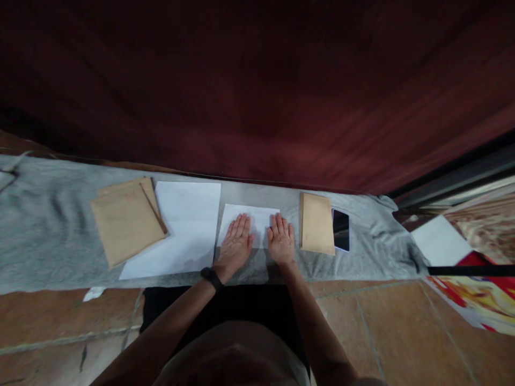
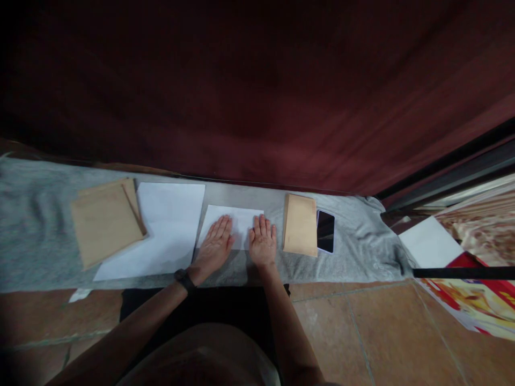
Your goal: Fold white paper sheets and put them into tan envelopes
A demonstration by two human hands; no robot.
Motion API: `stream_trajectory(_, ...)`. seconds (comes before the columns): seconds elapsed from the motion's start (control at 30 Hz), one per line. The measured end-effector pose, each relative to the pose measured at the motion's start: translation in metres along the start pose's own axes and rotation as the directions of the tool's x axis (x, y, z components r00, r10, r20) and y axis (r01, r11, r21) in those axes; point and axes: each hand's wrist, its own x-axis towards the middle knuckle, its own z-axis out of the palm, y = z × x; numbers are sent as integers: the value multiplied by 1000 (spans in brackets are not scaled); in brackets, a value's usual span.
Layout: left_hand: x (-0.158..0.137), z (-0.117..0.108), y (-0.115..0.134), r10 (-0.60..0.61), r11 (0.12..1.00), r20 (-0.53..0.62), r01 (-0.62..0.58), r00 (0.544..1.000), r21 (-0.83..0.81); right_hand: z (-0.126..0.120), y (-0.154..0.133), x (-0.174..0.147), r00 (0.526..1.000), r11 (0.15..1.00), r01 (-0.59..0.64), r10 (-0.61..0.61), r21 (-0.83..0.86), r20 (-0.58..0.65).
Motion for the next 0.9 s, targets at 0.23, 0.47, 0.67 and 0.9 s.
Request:
stream_trajectory(0.23, -8, 6, 23, 90, 996, 62, -90, 994, -2, -2, 0, 1, 999, 999, 19, -18, -28, 34)
stream_trajectory(0.47, -21, -2, -5, 10, 998, 32, -12, 999, 59, 0, -1, 0, 1000, 1000, -7, 7, -10, -11)
stream_trajectory(0.67, -32, -2, -9, -90, 994, -19, 91, 996, 54, -1, -2, 0, 1000, 1000, -8, 8, -2, -19)
stream_trajectory(0.9, -35, -9, -8, -132, 989, -54, 135, 990, 57, -4, -2, 1, 1000, 1000, -14, 14, 27, -13)
